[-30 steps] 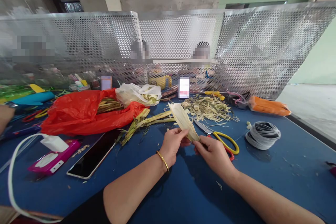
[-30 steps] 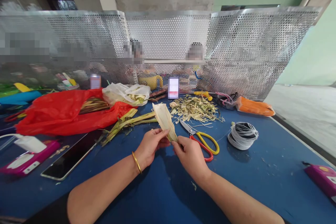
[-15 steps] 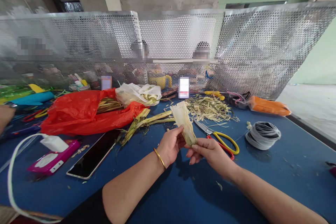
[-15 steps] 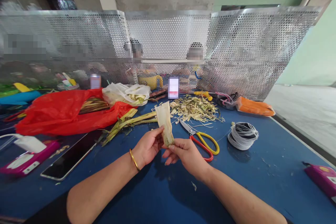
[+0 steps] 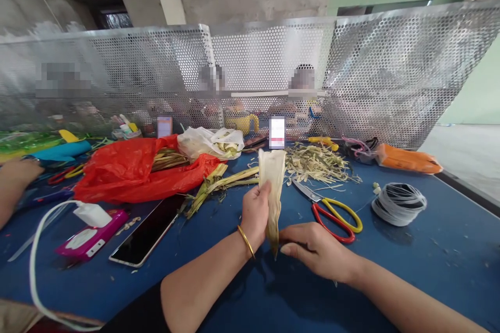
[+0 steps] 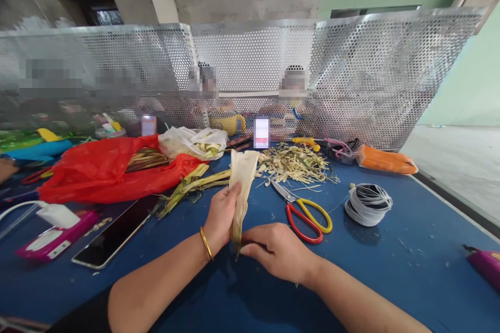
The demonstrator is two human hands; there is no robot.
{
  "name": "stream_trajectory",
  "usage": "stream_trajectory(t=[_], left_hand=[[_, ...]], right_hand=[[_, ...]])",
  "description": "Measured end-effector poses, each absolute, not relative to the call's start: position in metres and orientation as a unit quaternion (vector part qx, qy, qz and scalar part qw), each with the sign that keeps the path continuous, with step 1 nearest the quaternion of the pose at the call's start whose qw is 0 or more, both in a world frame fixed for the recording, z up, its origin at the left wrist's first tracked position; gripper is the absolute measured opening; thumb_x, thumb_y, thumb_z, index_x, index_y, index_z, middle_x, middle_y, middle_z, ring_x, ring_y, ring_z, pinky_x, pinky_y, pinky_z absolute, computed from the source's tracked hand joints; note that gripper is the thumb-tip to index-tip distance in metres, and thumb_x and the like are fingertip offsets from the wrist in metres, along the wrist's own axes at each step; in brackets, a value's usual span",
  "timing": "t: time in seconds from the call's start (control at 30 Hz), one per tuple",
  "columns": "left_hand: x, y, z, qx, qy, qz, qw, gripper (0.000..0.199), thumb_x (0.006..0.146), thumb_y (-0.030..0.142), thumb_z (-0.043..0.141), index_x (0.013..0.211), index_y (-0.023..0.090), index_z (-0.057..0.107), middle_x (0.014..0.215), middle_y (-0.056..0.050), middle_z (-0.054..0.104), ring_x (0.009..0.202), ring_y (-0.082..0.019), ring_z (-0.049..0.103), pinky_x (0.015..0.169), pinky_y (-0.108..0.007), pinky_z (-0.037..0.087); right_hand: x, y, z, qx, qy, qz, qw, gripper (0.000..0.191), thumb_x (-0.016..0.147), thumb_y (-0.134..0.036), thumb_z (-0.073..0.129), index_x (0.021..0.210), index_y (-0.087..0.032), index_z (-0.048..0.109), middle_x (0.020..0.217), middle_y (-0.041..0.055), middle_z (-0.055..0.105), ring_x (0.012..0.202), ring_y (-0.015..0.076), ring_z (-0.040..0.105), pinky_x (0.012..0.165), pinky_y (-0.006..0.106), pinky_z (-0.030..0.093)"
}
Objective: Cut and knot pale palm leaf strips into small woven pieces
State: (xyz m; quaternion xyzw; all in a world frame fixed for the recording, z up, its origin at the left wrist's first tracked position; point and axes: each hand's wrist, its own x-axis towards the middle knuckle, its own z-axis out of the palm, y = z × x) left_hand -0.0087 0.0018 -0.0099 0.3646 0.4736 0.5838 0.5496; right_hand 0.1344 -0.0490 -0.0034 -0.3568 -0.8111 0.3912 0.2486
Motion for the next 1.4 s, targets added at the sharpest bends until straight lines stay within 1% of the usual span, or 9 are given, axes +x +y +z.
stream_trajectory(t=[0.1, 0.2, 0.27, 0.43, 0.7, 0.9, 1.03, 1.27, 1.4], left_hand=[[-0.011, -0.002, -0.01, 0.494, 0.517, 0.567, 0.409, 0.043, 0.076, 0.054, 0.058, 0.055, 0.017, 0.051, 0.049, 0.003, 0.047, 0.047, -0.009, 0.038, 0.046, -0.022, 0.028], [-0.008, -0.011, -0.011, 0.592, 0.51, 0.516, 0.351, 0.041, 0.083, 0.047, 0.051, 0.056, 0.016, 0.054, 0.053, 0.002, 0.05, 0.053, -0.01, 0.04, 0.05, -0.022, 0.03], [-0.005, -0.016, -0.014, 0.609, 0.506, 0.496, 0.356, 0.041, 0.084, 0.048, 0.049, 0.059, 0.016, 0.055, 0.054, 0.002, 0.049, 0.054, -0.01, 0.039, 0.051, -0.022, 0.03], [-0.003, -0.012, -0.02, 0.565, 0.515, 0.498, 0.409, 0.045, 0.083, 0.055, 0.048, 0.063, 0.015, 0.056, 0.057, 0.001, 0.051, 0.054, -0.01, 0.04, 0.048, -0.02, 0.031], [0.001, -0.011, -0.013, 0.436, 0.499, 0.508, 0.55, 0.044, 0.076, 0.06, 0.055, 0.065, 0.017, 0.053, 0.047, 0.003, 0.049, 0.037, -0.011, 0.042, 0.037, -0.022, 0.033], [-0.001, -0.01, -0.011, 0.434, 0.497, 0.533, 0.529, 0.048, 0.069, 0.062, 0.061, 0.061, 0.015, 0.054, 0.049, 0.003, 0.05, 0.04, -0.008, 0.04, 0.038, -0.02, 0.031], [-0.003, -0.008, -0.012, 0.442, 0.498, 0.52, 0.534, 0.047, 0.072, 0.062, 0.057, 0.062, 0.016, 0.054, 0.05, 0.002, 0.051, 0.042, -0.01, 0.041, 0.04, -0.021, 0.032], [-0.007, -0.005, -0.018, 0.574, 0.539, 0.499, 0.36, 0.042, 0.083, 0.05, 0.049, 0.062, 0.015, 0.056, 0.055, 0.001, 0.052, 0.053, -0.01, 0.04, 0.05, -0.022, 0.03], [-0.005, -0.012, -0.016, 0.619, 0.526, 0.48, 0.331, 0.042, 0.085, 0.049, 0.047, 0.064, 0.014, 0.058, 0.056, 0.002, 0.05, 0.056, -0.01, 0.038, 0.052, -0.023, 0.029]], right_hand=[[0.132, -0.043, -0.005, -0.422, -0.705, 0.441, 0.36, 0.038, 0.077, -0.053, 0.063, 0.088, -0.017, 0.065, 0.082, 0.0044, 0.068, 0.078, 0.0199, 0.062, 0.068, 0.027, 0.047], [0.127, -0.038, -0.009, -0.435, -0.606, 0.508, 0.43, 0.048, 0.062, -0.057, 0.074, 0.085, -0.016, 0.061, 0.078, 0.0034, 0.066, 0.073, 0.019, 0.06, 0.066, 0.029, 0.048], [0.125, -0.038, -0.009, -0.431, -0.567, 0.55, 0.435, 0.048, 0.059, -0.055, 0.077, 0.083, -0.016, 0.061, 0.076, 0.0025, 0.066, 0.072, 0.0183, 0.061, 0.067, 0.03, 0.049], [0.126, -0.04, -0.003, -0.448, -0.532, 0.571, 0.436, 0.035, 0.069, -0.049, 0.072, 0.069, -0.016, 0.06, 0.061, -0.0008, 0.062, 0.06, 0.0147, 0.061, 0.062, 0.029, 0.048], [0.132, -0.038, -0.003, -0.44, -0.541, 0.566, 0.44, 0.034, 0.073, -0.047, 0.068, 0.066, -0.016, 0.058, 0.063, 0.0017, 0.065, 0.06, 0.0163, 0.064, 0.064, 0.03, 0.047], [0.134, -0.038, -0.003, -0.434, -0.537, 0.58, 0.433, 0.031, 0.076, -0.043, 0.067, 0.065, -0.016, 0.057, 0.061, 0.0004, 0.063, 0.058, 0.014, 0.063, 0.062, 0.028, 0.044], [0.137, -0.036, -0.004, -0.403, -0.527, 0.613, 0.428, 0.028, 0.079, -0.041, 0.065, 0.069, -0.016, 0.058, 0.063, 0.0005, 0.063, 0.06, 0.0138, 0.063, 0.065, 0.028, 0.045], [0.132, -0.039, -0.005, -0.406, -0.507, 0.632, 0.423, 0.04, 0.071, -0.05, 0.07, 0.089, -0.015, 0.06, 0.077, 0.004, 0.067, 0.068, 0.015, 0.063, 0.061, 0.026, 0.046], [0.133, -0.036, -0.002, -0.445, -0.501, 0.569, 0.476, 0.042, 0.065, -0.047, 0.075, 0.09, -0.017, 0.063, 0.077, 0.0021, 0.066, 0.063, 0.0132, 0.059, 0.054, 0.023, 0.045]])
